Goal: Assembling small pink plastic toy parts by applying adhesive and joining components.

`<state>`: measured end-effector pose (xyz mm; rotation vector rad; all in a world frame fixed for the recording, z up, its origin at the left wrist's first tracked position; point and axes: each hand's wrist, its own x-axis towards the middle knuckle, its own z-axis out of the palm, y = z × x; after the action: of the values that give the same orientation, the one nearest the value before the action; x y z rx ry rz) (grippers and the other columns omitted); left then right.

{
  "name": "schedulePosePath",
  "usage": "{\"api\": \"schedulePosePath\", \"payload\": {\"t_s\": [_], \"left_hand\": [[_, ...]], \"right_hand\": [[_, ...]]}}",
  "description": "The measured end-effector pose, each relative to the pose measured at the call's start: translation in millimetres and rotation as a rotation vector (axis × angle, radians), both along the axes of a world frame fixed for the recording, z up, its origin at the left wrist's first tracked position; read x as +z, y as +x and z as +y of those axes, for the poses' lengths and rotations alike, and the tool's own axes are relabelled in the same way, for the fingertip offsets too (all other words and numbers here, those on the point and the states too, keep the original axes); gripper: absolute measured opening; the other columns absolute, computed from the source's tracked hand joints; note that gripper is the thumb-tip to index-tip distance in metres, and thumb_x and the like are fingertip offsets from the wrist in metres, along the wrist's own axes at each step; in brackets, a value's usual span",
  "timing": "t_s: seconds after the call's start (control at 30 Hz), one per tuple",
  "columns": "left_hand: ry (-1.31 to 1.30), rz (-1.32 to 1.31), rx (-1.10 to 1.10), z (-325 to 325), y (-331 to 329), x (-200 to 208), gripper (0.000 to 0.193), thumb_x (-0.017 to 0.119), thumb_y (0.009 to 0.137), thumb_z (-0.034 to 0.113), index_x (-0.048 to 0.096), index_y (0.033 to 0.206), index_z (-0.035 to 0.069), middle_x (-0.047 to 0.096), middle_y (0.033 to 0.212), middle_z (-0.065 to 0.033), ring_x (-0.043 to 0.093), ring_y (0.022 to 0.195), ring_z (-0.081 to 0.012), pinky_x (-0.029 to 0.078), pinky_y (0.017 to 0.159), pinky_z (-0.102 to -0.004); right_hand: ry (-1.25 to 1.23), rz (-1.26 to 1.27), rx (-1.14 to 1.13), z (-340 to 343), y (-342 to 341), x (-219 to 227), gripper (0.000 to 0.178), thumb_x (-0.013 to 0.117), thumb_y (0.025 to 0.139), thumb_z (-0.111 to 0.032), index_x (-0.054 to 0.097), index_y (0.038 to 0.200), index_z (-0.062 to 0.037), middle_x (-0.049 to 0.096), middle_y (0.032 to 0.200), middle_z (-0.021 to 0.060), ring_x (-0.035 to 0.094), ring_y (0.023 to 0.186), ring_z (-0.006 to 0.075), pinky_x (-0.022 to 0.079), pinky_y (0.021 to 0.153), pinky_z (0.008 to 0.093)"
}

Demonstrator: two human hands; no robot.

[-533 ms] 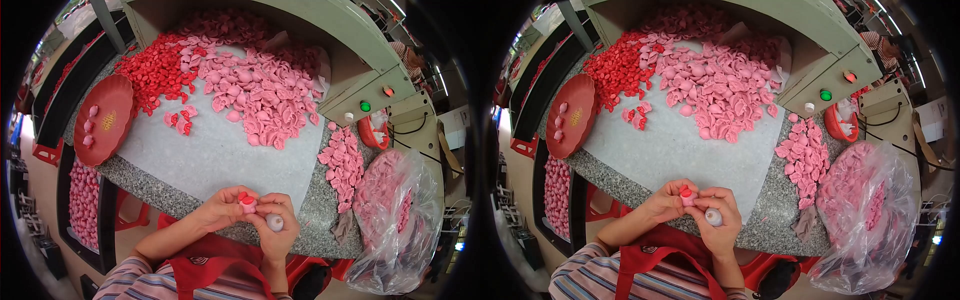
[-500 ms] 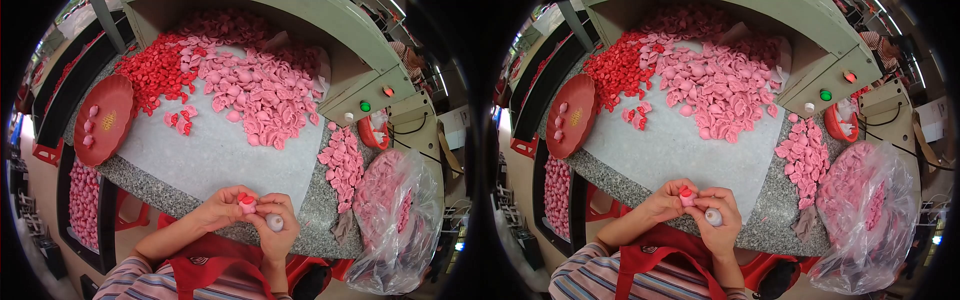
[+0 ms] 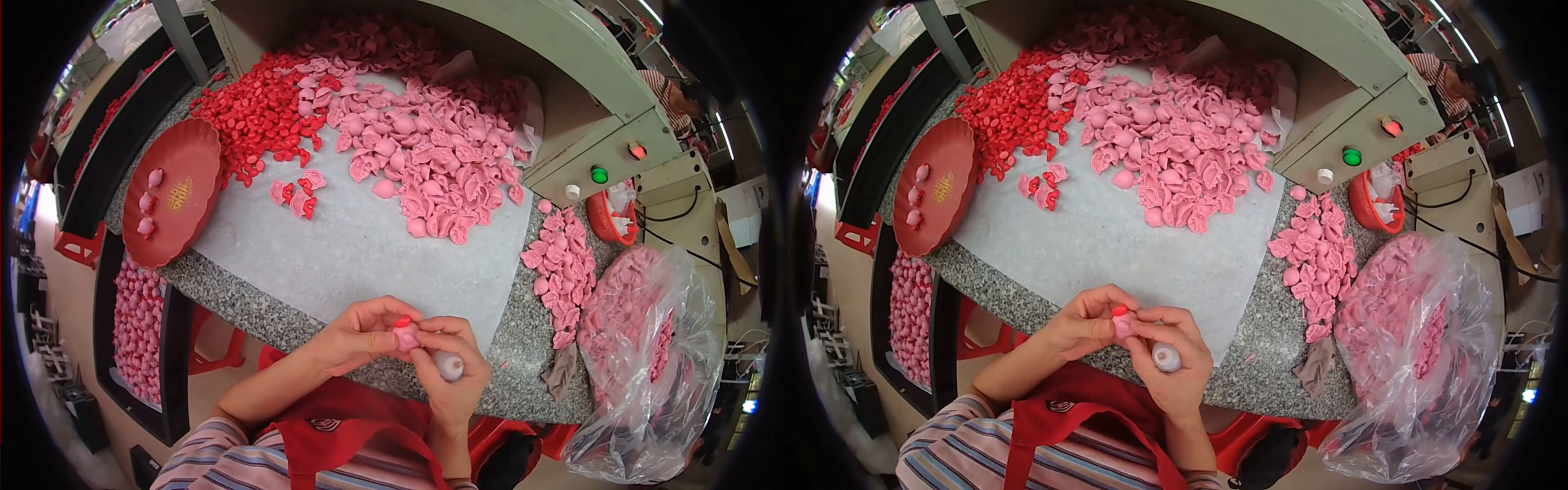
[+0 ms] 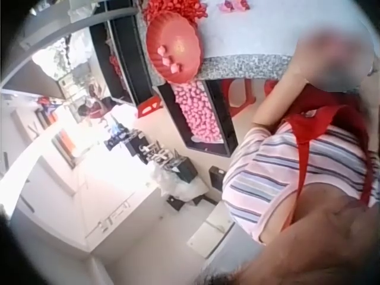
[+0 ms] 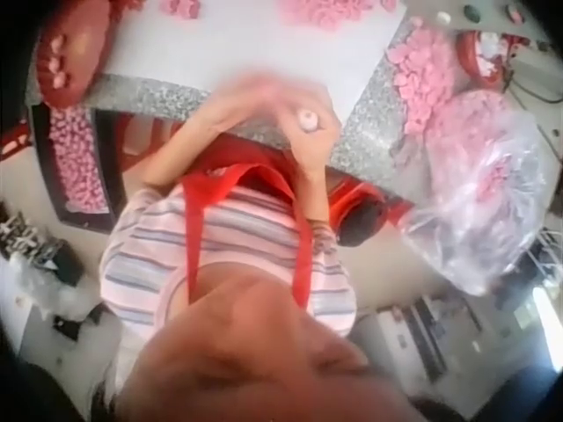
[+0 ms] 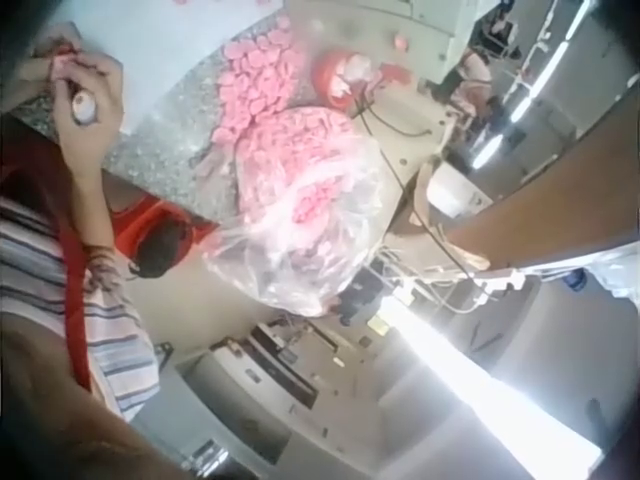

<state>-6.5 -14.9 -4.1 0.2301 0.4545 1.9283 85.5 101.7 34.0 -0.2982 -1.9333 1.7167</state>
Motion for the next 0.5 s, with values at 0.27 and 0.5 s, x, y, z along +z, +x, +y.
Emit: {"api": "schedulePosePath", "payload": {"t_s": [0.27, 0.5], "left_hand": [[-0.066, -0.145, -0.232, -3, -8, 4, 0.041, 0.056, 0.079, 0.009, 0.044, 0.115, -0.007, 0.058, 0.094, -0.0172, 0.06, 0.087, -0.024, 0.051, 0.071, -0.0269], [-0.159, -0.141, -0.266, -5, -15, 24, 0.045, 0.049, 0.077, -0.002, 0.041, 0.121, -0.004, 0.056, 0.102, -0.0161, 0.059, 0.091, -0.0234, 0.049, 0.081, -0.0279]], "right_hand": [[-0.654, -0.372, 0.192, 20, 1, 6, 0.039, 0.057, 0.072, 0.001, 0.051, 0.11, 0.0054, 0.053, 0.109, 0.0194, 0.052, 0.059, 0.0078, 0.04, 0.047, 0.0177], [-0.741, -0.378, 0.254, 23, 0, 3, 0.046, 0.056, 0.071, 0.003, 0.045, 0.115, 0.0053, 0.053, 0.109, 0.0201, 0.052, 0.057, 0.0087, 0.04, 0.047, 0.0166]]}}
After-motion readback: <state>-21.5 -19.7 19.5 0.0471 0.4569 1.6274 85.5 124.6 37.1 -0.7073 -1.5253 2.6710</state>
